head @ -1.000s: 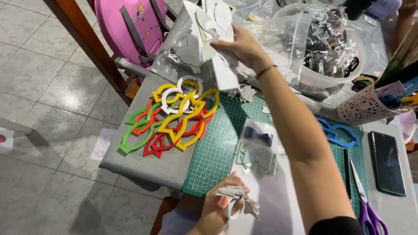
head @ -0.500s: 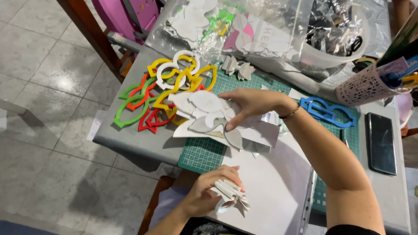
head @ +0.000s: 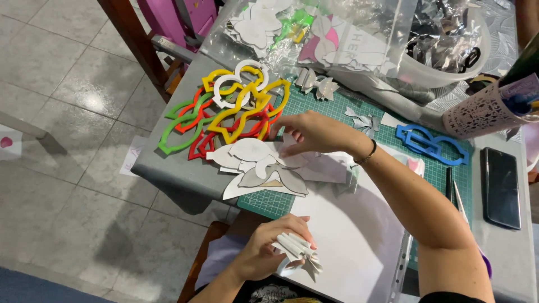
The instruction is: Organizing and packing various craft components and templates into plastic sleeves
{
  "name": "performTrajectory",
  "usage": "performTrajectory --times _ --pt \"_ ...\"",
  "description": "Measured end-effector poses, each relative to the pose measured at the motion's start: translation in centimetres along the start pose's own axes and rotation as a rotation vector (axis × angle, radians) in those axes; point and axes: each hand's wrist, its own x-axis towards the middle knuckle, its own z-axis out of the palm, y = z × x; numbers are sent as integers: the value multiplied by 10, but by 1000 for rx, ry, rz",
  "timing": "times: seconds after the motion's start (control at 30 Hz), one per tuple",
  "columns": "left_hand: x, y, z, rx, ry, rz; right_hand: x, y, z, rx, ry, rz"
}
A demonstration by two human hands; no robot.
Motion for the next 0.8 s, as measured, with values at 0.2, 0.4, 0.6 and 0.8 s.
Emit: performTrajectory --times 0.2,0.4,0.6,0.8 --pt "0 5 1 15 44 13 -5 0 -2 58 46 3" --pt "2 -1 -8 51 108 32 -4 3 -5 95 42 -37" --pt "-1 -2 -15 89 220 15 9 -9 -6 32 21 -158" --pt "-9 -3 -23 167 285 62 32 -20 1 6 69 -355"
